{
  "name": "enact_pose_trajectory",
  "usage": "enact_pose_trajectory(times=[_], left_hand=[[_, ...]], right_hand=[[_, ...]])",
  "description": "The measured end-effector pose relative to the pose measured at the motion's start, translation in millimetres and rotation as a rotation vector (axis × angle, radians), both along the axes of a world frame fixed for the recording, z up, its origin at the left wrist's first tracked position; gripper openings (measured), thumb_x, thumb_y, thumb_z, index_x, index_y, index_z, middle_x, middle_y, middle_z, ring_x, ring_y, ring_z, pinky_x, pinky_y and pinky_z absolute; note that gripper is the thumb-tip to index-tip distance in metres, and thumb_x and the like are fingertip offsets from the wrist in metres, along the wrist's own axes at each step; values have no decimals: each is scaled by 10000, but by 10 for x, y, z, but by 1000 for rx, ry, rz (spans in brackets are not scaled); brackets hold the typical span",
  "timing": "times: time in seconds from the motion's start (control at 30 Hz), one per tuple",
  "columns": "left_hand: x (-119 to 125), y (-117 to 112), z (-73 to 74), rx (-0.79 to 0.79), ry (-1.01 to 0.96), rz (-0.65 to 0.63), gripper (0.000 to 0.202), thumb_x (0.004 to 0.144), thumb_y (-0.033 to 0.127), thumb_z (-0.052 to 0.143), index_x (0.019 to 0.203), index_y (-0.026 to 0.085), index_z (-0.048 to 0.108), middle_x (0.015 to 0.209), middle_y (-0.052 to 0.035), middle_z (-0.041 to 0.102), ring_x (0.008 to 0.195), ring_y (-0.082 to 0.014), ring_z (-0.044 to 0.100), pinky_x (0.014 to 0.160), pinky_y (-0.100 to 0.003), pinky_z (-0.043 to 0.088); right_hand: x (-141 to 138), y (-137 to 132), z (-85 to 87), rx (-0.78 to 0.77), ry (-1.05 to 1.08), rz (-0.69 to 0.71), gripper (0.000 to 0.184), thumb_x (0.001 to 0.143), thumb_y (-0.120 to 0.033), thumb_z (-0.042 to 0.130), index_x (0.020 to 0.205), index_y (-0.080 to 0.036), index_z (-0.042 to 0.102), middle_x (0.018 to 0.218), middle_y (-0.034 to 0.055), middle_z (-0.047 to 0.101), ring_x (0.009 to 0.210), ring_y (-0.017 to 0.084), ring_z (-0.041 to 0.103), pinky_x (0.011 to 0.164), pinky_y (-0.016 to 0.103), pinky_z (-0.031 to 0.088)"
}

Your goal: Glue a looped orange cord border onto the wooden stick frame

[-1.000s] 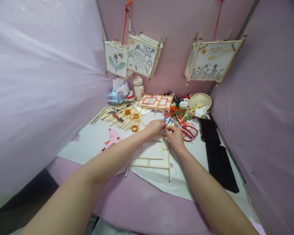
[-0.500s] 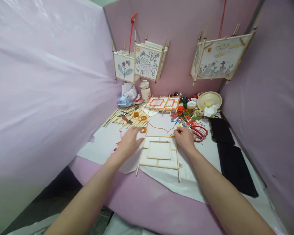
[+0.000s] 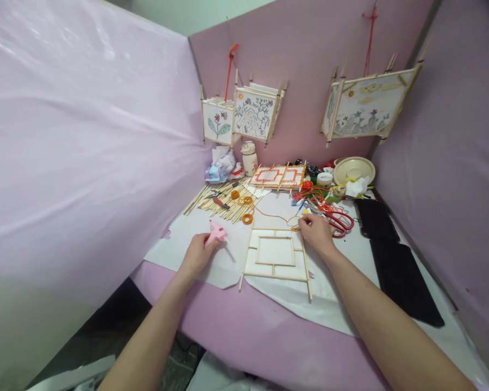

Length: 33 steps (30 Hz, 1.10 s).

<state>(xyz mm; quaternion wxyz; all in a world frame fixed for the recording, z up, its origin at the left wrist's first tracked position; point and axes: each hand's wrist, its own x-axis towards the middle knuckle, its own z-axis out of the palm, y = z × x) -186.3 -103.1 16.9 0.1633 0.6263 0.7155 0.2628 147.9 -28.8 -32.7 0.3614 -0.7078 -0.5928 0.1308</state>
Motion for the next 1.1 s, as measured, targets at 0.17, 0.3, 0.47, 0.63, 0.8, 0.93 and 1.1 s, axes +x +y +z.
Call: enact_pose_trajectory(times=[0.17, 0.3, 0.47, 0.63, 0.8, 0.93, 1.1], left_hand=[[122, -73, 315, -89, -853, 84, 371, 819, 491, 623, 1030, 190, 672, 1083, -91, 634, 862, -188, 590, 691, -279, 515], [517, 54, 431, -279, -1189, -136, 325, 829, 442, 640, 988, 165, 694, 970, -97, 629, 637, -102, 501, 456, -179, 423], [1062, 272, 267, -396, -1155, -304, 360, 704, 405, 792, 876, 117, 663, 833, -45, 582, 541, -34, 389, 391, -118, 275], [1312, 412, 112, -391, -952, -318, 380, 721, 482, 719, 847, 134, 636, 799, -39, 604, 538, -57, 442, 416, -154, 305], [1346, 439, 54, -358, -833, -304, 440, 717, 545, 656, 855, 128, 633, 741, -41, 619, 483, -67, 436, 417, -189, 299], [1334, 434, -7, -361, -777, -287, 470, 735, 584, 625, 834, 124, 626, 555, 16, 527, 412, -59, 373, 389, -184, 235], [1316, 462, -102, -356, -792, -250, 469, 757, 582, 613, 849, 122, 607, 527, 22, 515, 415, -65, 387, 389, -174, 246]], right_hand=[[-18, -4, 42, 0, 17, 20, 220, 791, -293, 499, 754, -224, 704, 820, 30, 715, 914, 236, 546, 730, 334, 274], [-3, 4, 69, -14, 51, 28, 225, 809, -277, 489, 751, -214, 697, 766, 14, 704, 826, 194, 554, 717, 315, 260], [14, -6, 88, -14, 38, 27, 218, 833, -264, 476, 772, -209, 678, 784, 13, 701, 845, 192, 554, 708, 312, 237], [19, -20, 124, -14, -9, 18, 218, 867, -250, 450, 807, -203, 654, 813, 36, 695, 870, 205, 549, 701, 314, 221], [15, -11, 131, -27, -33, 11, 221, 891, -237, 432, 855, -206, 648, 829, 41, 697, 867, 205, 551, 700, 308, 217], [8, -11, 138, -31, -20, 5, 216, 898, -234, 432, 877, -206, 645, 857, 47, 701, 884, 207, 555, 698, 304, 217], [7, -15, 155, -30, -3, 13, 216, 895, -235, 433, 858, -200, 643, 830, 46, 696, 870, 203, 557, 691, 296, 216]])
